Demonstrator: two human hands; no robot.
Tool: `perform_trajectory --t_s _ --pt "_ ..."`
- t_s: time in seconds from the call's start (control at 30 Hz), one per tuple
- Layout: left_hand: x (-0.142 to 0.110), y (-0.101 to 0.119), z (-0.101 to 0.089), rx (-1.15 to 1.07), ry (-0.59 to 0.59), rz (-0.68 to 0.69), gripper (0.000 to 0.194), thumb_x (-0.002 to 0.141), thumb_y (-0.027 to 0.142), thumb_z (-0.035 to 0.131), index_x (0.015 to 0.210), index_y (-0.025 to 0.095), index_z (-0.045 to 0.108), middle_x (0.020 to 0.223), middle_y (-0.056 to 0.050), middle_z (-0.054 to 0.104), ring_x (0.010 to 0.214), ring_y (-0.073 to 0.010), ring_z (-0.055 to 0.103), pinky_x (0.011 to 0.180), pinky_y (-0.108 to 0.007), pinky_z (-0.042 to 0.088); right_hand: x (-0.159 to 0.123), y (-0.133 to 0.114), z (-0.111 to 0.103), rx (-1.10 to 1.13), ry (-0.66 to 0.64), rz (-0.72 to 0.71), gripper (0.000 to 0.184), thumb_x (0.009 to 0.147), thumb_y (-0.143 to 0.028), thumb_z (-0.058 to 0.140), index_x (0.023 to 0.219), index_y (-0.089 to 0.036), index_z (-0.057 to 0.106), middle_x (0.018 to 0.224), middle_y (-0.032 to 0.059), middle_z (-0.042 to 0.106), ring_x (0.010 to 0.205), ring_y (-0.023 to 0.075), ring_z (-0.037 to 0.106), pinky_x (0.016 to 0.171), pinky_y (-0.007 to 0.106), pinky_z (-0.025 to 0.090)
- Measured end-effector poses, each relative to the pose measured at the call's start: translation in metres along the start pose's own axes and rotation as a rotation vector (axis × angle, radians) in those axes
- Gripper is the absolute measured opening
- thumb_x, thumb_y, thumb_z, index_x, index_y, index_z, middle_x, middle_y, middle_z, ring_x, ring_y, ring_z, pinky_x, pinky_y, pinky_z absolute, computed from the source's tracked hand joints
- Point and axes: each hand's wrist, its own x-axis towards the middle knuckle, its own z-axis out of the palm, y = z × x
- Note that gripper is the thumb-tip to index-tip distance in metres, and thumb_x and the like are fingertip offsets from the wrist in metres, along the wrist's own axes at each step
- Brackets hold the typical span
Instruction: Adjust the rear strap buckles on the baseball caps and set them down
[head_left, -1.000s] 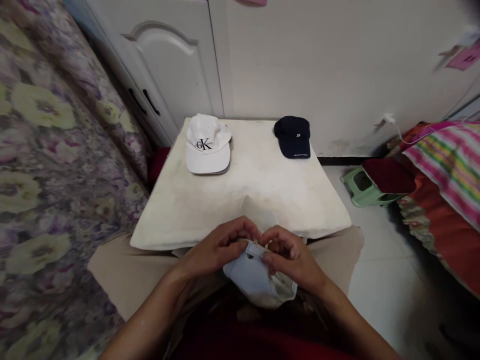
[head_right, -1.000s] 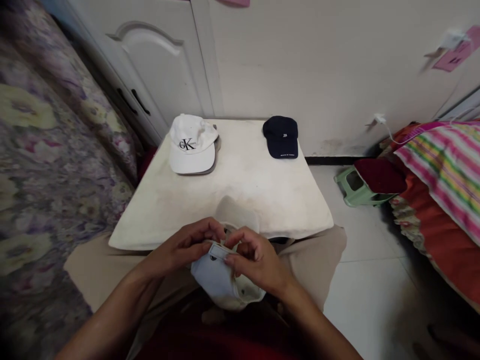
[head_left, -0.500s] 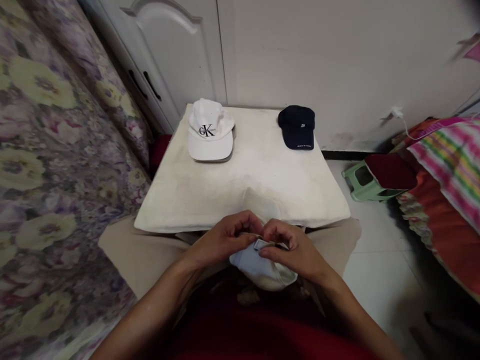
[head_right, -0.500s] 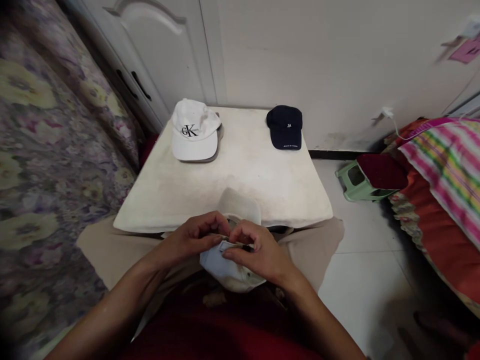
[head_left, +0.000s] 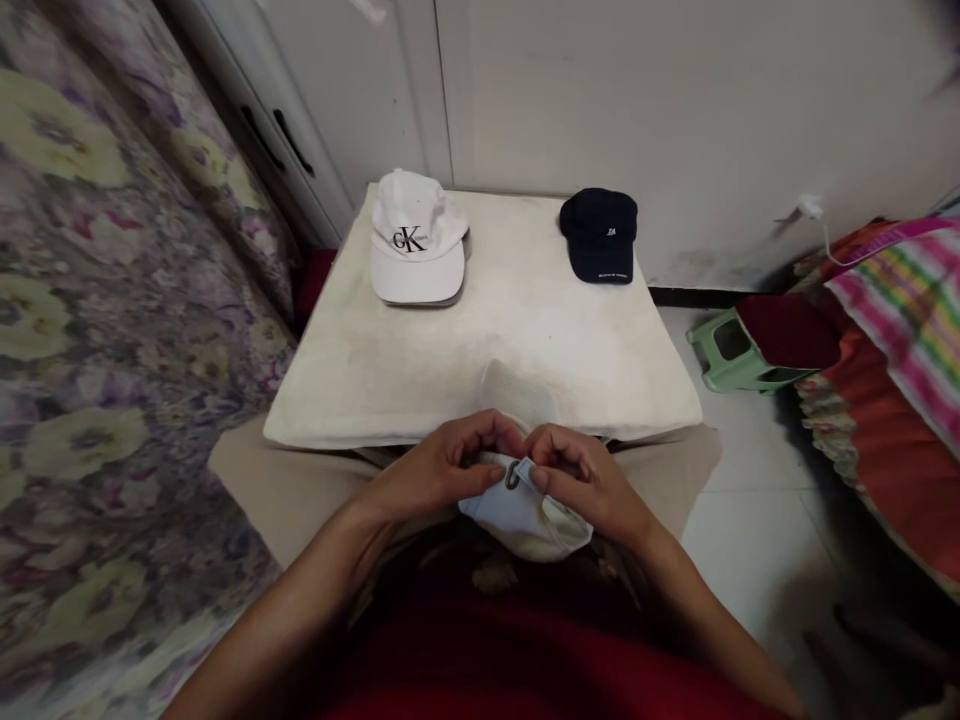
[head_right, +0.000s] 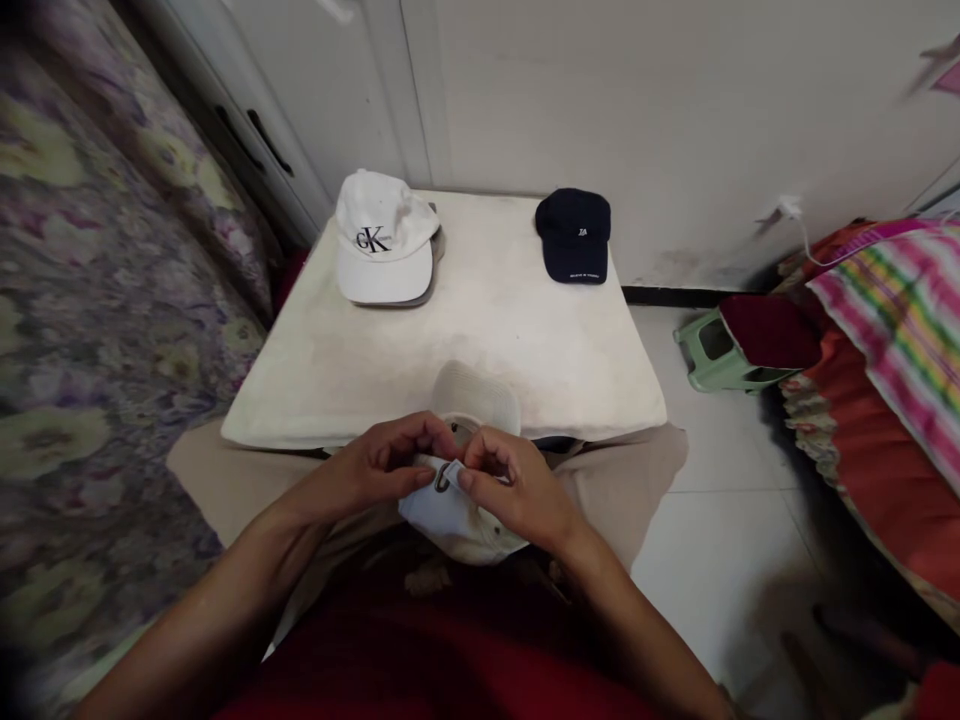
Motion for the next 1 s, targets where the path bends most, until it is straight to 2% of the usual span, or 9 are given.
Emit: perform_trajectory --t_s 0.1,0.27,0.5,0.6,0.73,0.83,0.93,1.0 --pt "0.001 0.000 0.000 -0.014 0.006 -0.010 0.021 0.085 0.027 0.069 0.102 0.018 0.061 0.093 -0.002 0.062 0.077 -0.0136 0.054 0.067 -0.024 0.041 0.001 -0.004 0.000 -0.068 -0.018 -0.013 0.016 0.084 -0.024 0.062 0.073 -0.020 0.051 0.073 -0.0020 0.051 0.068 0.0139 0.044 0.061 0.027 0.033" --pt "0.002 0.003 0.001 0.036 0.021 -0.035 0.021 0.085 0.026 0.068 0.103 0.019 0.061 0.093 -0.002 0.063 0.080 -0.0143 0.055 0.067 -0.024 0.042 0.003 -0.010 0.003 -0.185 0.033 0.016 0.018 0.080 -0.021 0.061 0.068 -0.021 0.047 0.071 -0.0021 0.051 0.067 0.0143 0.045 0.060 0.028 0.034" --pt "0.003 0.010 0.005 0.219 0.068 -0.080 0.015 0.090 0.022 0.059 0.104 0.020 0.059 0.094 -0.001 0.064 0.080 -0.0155 0.055 0.067 -0.026 0.042 0.005 -0.010 0.003 -0.283 0.059 0.035 0.020 0.078 -0.017 0.060 0.067 -0.021 0.045 0.070 -0.0023 0.051 0.067 0.0146 0.045 0.060 0.028 0.034" --pt "0.002 0.016 0.008 0.380 0.093 -0.063 0.017 0.091 0.022 0.056 0.108 0.021 0.059 0.101 -0.002 0.065 0.090 -0.0189 0.058 0.076 -0.031 0.045 0.006 -0.008 0.002 -0.272 0.081 0.034 0.021 0.079 -0.016 0.060 0.067 -0.022 0.044 0.071 -0.0021 0.052 0.067 0.0144 0.045 0.061 0.028 0.034" --pt "-0.005 0.019 0.012 0.603 0.110 -0.015 0.035 0.088 0.020 0.062 0.122 0.026 0.055 0.119 -0.004 0.063 0.112 -0.0244 0.054 0.095 -0.038 0.042 0.008 -0.004 -0.001 -0.146 0.067 0.039 0.021 0.080 -0.018 0.062 0.067 -0.021 0.045 0.076 -0.0003 0.056 0.071 0.0155 0.049 0.064 0.028 0.037" --pt "-0.013 0.014 0.011 0.738 0.179 0.041 0.038 0.087 0.027 0.067 0.123 0.026 0.055 0.121 -0.005 0.061 0.115 -0.0264 0.051 0.100 -0.040 0.038 0.009 0.000 -0.006 0.081 0.035 0.039 0.022 0.081 -0.024 0.066 0.068 -0.021 0.048 0.081 0.0016 0.059 0.073 0.0161 0.051 0.063 0.028 0.038" --pt "-0.017 0.008 0.007 0.669 0.212 0.038 0.027 0.095 0.035 0.059 0.120 0.025 0.057 0.116 -0.004 0.063 0.108 -0.0240 0.054 0.097 -0.037 0.040 0.010 0.004 -0.012 0.308 0.005 0.064 0.025 0.080 -0.030 0.071 0.070 -0.020 0.050 0.084 0.0020 0.061 0.070 0.0146 0.052 0.060 0.026 0.037" --pt "-0.016 0.007 0.003 0.559 0.177 0.001 0.023 0.098 0.036 0.053 0.117 0.024 0.060 0.110 -0.003 0.065 0.102 -0.0219 0.057 0.090 -0.033 0.043 0.010 0.004 -0.015 0.366 -0.022 0.070 0.026 0.080 -0.031 0.073 0.071 -0.020 0.052 0.086 0.0022 0.062 0.069 0.0139 0.052 0.059 0.026 0.036"
